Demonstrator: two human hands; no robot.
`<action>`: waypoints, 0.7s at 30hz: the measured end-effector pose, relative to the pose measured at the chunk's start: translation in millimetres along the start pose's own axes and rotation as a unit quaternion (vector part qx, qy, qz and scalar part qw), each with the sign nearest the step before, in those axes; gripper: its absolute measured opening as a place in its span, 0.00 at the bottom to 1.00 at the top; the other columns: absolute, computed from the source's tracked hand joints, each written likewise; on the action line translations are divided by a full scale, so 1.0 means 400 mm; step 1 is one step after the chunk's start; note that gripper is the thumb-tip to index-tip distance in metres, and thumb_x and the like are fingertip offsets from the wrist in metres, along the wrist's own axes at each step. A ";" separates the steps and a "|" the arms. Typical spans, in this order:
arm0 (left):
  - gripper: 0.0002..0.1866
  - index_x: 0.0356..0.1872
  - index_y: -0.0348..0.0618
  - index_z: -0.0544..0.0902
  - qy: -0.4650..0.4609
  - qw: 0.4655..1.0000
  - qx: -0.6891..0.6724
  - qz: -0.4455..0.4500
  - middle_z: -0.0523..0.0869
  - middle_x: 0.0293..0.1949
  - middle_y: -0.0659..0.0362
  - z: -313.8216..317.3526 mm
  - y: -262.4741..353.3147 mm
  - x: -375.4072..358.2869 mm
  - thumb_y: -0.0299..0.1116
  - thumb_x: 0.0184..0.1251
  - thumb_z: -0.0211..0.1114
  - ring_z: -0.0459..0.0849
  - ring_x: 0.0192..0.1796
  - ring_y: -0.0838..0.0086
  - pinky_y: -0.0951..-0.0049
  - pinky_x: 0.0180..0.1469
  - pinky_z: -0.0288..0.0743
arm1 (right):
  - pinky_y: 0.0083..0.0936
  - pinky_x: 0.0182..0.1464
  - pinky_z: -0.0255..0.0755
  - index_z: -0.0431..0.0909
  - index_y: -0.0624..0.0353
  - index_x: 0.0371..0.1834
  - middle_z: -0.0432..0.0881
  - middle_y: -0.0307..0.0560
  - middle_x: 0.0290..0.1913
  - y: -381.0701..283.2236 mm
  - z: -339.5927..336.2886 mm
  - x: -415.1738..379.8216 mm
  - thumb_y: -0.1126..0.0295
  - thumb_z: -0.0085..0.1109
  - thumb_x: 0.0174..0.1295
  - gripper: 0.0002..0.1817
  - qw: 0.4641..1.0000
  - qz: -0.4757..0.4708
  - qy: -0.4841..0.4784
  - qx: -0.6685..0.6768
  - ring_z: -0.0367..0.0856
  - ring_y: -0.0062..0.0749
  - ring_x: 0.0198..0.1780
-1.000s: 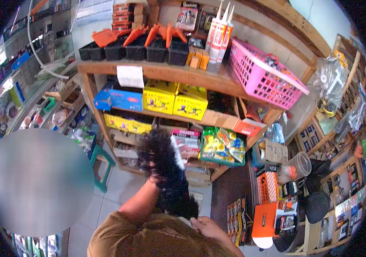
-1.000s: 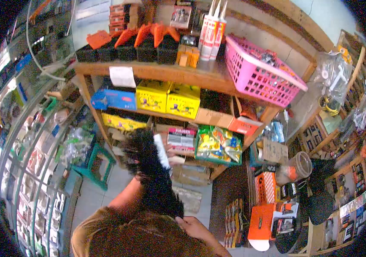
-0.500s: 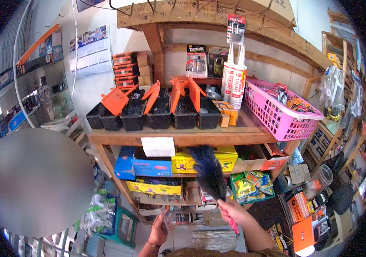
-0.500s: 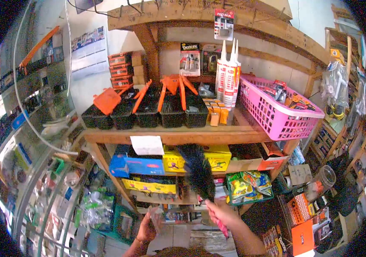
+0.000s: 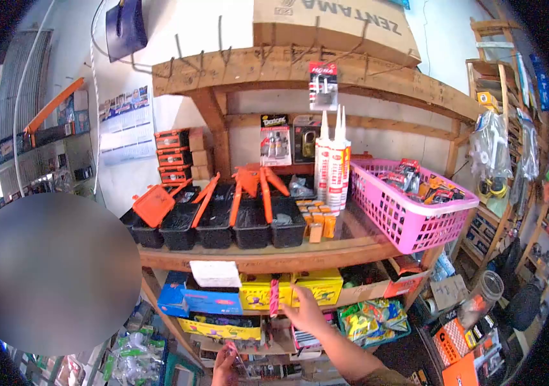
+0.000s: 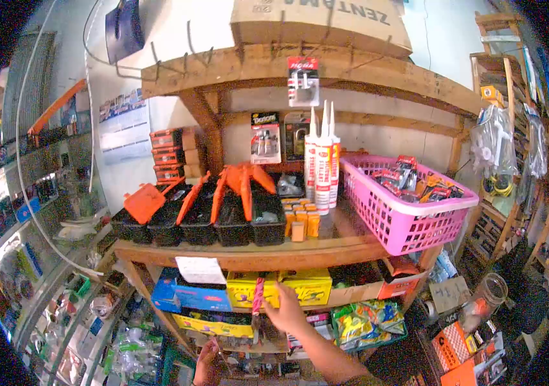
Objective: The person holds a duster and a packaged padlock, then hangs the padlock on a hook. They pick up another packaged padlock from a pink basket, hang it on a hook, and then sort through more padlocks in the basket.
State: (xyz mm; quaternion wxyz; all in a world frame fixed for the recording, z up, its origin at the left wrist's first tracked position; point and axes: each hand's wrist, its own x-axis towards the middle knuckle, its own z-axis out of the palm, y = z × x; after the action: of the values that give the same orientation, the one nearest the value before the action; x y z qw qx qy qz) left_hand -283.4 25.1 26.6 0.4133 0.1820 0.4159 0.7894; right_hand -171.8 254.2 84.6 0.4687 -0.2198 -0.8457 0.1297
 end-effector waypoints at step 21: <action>0.18 0.48 0.34 0.64 -0.184 0.772 0.280 0.540 0.76 0.39 0.56 0.943 0.477 0.193 0.30 0.61 0.60 0.75 0.41 0.78 0.78 0.42 0.70 | 0.36 0.42 0.73 0.46 0.58 0.67 0.67 0.55 0.53 -0.216 -0.658 0.391 0.60 0.68 0.41 0.51 0.944 -0.292 0.103 -0.111 0.74 0.51 0.46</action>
State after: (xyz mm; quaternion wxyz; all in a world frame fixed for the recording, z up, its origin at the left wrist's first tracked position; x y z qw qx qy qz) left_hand -186.6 218.6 398.0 -0.0821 0.6262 0.3679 0.6825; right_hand -42.3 259.7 375.0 0.5432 -0.0263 -0.8290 -0.1308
